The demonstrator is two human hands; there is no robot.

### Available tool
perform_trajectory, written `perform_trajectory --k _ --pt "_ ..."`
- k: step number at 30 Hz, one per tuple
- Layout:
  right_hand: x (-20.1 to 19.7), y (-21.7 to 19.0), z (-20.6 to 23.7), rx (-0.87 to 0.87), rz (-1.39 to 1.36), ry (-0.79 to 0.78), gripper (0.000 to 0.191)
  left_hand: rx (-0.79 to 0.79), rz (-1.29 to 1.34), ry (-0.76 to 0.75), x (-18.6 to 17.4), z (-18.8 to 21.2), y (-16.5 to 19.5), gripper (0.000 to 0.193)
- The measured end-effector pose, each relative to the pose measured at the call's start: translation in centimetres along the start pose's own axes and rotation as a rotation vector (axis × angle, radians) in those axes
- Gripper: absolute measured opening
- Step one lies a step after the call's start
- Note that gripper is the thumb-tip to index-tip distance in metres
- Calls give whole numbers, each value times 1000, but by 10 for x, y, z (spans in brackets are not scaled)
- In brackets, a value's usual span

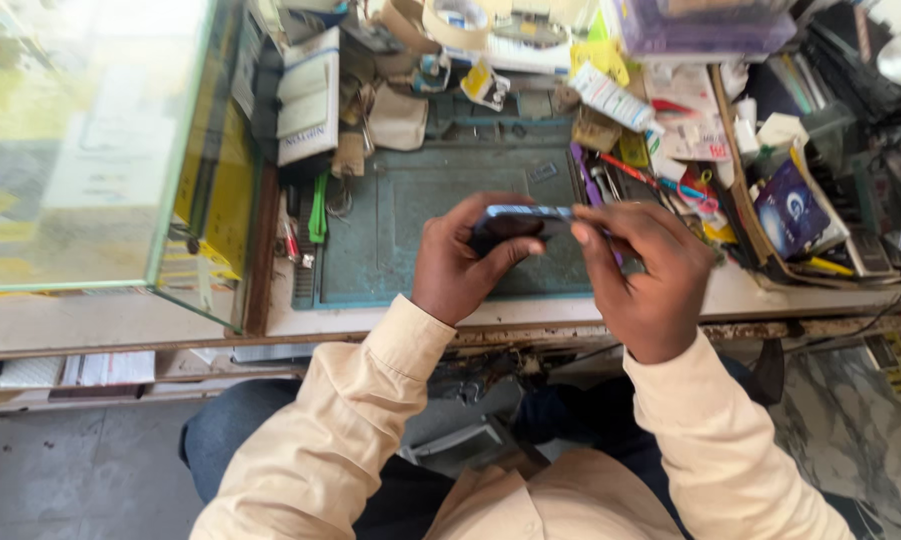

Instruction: The person uses a metal prying tool to carefully separate the back cover of a smartphone. They work around the edges, then lift the cover to reveal the internal components including the battery and circuit board.

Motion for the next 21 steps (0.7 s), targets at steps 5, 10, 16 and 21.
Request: perform_trajectory --k 5,10,16,21 --pt "20 3 -29 19 -139 -37 13 78 130 209 1 -13 -1 56" --pt "25 20 -31 105 -189 -5 11 122 -135 332 3 -23 2 58" --pt "21 28 -31 46 -110 -47 9 124 -174 345 6 -28 1 45" --pt "11 19 -40 -155 -21 -131 22 86 -222 334 8 -28 -4 46"
Point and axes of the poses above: each hand's wrist, its own z-axis away from the middle knuckle, its own x-axis out of the palm, y = z × x, the point moved 4 cm from there along -z, towards the middle knuckle, and after that the axes turned 8 degrees about -z, right-handed, at the moved point
